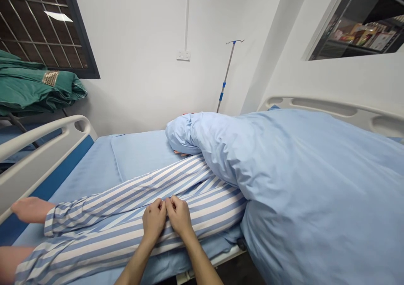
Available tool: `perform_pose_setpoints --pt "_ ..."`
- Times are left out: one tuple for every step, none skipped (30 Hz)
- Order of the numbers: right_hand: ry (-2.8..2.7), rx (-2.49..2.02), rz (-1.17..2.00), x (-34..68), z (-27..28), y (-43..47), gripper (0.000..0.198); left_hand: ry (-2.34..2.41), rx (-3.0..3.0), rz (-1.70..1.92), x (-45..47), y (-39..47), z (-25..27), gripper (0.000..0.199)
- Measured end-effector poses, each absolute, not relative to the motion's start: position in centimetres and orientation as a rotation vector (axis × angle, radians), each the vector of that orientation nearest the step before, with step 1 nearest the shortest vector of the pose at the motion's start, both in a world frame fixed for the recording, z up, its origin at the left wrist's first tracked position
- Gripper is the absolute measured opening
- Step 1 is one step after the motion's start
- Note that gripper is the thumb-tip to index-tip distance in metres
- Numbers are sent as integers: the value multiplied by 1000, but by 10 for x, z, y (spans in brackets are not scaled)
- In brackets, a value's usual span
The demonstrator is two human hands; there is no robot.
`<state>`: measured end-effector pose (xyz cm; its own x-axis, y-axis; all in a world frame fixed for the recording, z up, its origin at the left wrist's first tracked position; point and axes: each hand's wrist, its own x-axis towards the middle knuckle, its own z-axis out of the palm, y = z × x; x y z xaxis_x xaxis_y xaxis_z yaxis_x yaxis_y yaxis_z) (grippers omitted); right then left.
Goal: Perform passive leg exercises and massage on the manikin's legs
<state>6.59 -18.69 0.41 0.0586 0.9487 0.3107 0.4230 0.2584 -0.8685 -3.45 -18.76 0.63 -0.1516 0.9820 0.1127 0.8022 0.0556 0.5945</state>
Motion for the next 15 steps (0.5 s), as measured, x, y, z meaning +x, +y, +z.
perform_pose_setpoints --pt "-1535 -1324 666 66 5 -187 37 2008 1808 779 -34 -188 6 30" --pt "-1532 -1324 666 66 5 -187 37 1997 1811 783 -34 -188 6 30" --pt "-1526 -1322 667 66 6 -187 37 1986 1799 789 -34 -187 7 29" --pt "-1518 -1318 672 66 5 -187 37 1974 1772 802 -34 -186 8 29" --pt "-1507 -1310 681 67 5 -187 38 1956 1739 827 -33 -186 10 29" --pt "-1489 -1296 691 67 5 -186 38 1931 1706 868 -32 -184 13 30" --pt "-1467 -1277 705 67 4 -186 37 1894 1678 924 -30 -183 16 31" --pt "-1440 -1257 721 68 4 -186 37 1844 1653 994 -27 -182 20 32" --pt "-1412 -1236 738 70 4 -186 37 1786 1624 1071 -23 -181 24 33" --pt "-1386 -1215 757 71 4 -185 37 1722 1587 1145 -18 -181 27 34" --pt "-1364 -1195 778 73 4 -185 36 1660 1543 1209 -14 -180 29 35" --pt "-1346 -1178 799 74 4 -185 36 1610 1497 1259 -9 -181 29 35" --pt "-1330 -1166 818 75 4 -185 36 1581 1467 1288 -5 -181 27 35" --pt "-1316 -1157 833 76 4 -184 36 1582 1455 1295 -1 -182 24 35" --pt "-1300 -1152 841 77 4 -184 36 1602 1468 1283 2 -182 20 35"
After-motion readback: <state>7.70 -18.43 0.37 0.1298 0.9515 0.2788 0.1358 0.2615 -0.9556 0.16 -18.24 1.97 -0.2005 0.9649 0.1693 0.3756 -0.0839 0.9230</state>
